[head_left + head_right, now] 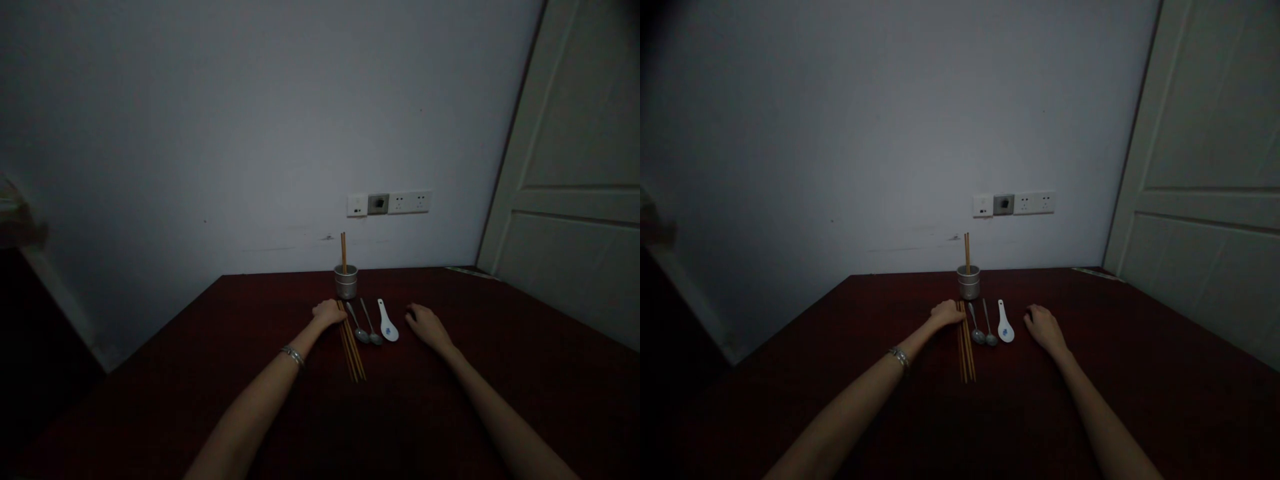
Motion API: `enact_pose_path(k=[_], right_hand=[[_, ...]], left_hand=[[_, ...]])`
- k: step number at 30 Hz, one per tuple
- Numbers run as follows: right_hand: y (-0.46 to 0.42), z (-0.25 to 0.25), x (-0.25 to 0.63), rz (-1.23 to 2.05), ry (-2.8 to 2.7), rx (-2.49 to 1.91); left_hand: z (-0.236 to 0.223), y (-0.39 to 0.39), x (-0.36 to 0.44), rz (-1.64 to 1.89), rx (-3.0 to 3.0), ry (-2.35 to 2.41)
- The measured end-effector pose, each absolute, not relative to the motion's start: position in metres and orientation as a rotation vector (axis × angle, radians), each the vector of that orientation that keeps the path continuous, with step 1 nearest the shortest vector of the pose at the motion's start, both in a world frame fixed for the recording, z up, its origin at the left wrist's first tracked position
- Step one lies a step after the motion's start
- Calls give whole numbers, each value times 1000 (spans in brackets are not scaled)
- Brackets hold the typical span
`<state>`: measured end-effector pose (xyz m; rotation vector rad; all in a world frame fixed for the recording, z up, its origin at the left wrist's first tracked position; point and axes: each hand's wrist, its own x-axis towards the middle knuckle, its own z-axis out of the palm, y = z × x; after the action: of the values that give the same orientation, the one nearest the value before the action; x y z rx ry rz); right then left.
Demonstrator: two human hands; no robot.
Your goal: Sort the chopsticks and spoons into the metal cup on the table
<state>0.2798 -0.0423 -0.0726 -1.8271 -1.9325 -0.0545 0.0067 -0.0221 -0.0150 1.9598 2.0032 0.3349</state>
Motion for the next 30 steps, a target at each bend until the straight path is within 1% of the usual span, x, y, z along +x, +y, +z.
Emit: enact_pose_path(k=[12,20,30], right_hand=[[-41,-74,281,-81,-1955,-1837],[-41,-74,281,-59,-1950,-1838],[-43,-73,279,-75,-1936,-1830]], left_hand=[[-16,-19,12,311,2008,2016],[-18,-22,9,374,1954,2003],[-11,-26,13,187,2093,2039]])
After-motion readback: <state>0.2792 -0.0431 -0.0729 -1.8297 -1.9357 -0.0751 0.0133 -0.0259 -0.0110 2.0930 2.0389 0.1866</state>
